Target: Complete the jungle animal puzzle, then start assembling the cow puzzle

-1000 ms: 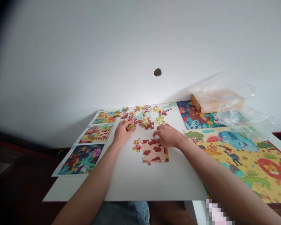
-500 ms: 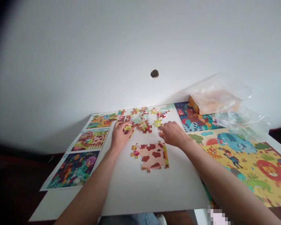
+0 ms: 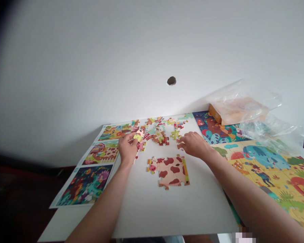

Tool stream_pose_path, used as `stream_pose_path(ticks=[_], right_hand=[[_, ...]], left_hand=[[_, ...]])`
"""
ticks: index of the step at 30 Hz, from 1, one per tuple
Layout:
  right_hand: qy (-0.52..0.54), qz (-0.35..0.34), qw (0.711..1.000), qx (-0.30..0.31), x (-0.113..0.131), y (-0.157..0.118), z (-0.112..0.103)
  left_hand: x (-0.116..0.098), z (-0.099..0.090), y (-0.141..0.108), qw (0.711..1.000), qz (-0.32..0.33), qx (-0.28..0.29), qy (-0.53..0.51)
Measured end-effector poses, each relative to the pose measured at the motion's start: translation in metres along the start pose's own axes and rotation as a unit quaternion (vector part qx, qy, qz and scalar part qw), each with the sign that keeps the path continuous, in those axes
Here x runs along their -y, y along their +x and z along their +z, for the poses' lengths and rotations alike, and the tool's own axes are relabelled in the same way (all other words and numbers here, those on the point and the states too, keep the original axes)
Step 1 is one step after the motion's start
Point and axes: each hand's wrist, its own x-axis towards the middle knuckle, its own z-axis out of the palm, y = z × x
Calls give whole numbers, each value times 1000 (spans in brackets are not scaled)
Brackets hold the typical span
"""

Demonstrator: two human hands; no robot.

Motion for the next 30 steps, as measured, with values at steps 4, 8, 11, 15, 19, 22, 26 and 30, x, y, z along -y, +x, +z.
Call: stream_pose_path(ticks=[4,8,11,15,19,22,26,30], right_hand=[[20,19,999,-19,-4,3,5],[58,29,998,-21,-4,5,10],[75,33,996,-30,-2,7,13],[94,25,994,-46,-3,9,8],[141,48,986,-71,-12,11,-7],[194,84,973,-95,-21,13,-18],[265,112,948,-137,-28,15,-31],[287,105,942,-136,-35,12,-46]], left_hand=[[9,-1,7,997,-36,-39,-60],[12,0,8,997,-26,-33,-61],[9,1,6,998,-20,-27,-49],[5,1,4,999,-7,-30,-33],[2,2,3,999,3,-23,-39],[0,3,3,999,6,-20,-36],[3,5,4,999,14,-20,-36],[9,9,5,998,25,-29,-39]])
